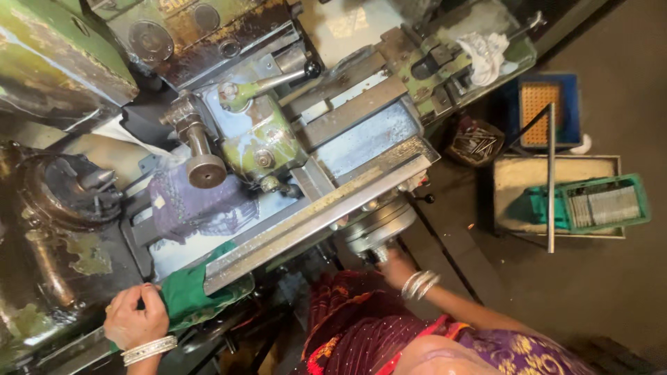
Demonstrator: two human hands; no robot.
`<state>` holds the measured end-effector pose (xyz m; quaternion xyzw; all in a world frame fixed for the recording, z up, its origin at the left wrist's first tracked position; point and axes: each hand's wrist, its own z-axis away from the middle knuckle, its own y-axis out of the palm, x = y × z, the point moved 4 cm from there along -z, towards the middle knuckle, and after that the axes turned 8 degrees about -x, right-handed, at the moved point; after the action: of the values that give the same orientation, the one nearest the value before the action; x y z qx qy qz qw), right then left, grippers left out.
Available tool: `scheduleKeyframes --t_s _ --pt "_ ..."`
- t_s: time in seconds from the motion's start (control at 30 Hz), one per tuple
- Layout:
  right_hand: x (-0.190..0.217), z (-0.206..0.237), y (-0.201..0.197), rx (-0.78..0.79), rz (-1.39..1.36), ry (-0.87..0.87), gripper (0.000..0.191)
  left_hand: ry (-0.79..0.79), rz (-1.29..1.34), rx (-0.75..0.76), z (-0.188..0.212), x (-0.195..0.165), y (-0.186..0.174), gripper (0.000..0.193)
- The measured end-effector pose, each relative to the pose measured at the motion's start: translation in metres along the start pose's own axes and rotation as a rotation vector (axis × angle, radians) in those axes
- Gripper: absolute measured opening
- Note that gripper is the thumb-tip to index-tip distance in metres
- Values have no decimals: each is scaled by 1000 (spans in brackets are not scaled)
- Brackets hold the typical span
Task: The person operates a metal polishing machine, repeatedly inserting metal rods into the grinding wheel and adjusting the machine's levers. The person retrieves rods from a green bin, processes them one by one, and places them back into the bin.
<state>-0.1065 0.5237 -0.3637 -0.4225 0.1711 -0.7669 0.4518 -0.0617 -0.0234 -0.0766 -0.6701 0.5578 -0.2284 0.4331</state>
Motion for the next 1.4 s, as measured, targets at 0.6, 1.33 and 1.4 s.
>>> scheduleKeyframes --t_s 0.6,1.33,1.4 --pt "47 -14 25 -34 137 143 59 -7 -28 -9 8 11 3 26" --pt "-48 -24 -75 -201 -70 130 56 35 42 -31 0 -4 -5 22" --pt "-22 3 -40 -130 -152 126 62 23 58 -11 1 -4 -3 24"
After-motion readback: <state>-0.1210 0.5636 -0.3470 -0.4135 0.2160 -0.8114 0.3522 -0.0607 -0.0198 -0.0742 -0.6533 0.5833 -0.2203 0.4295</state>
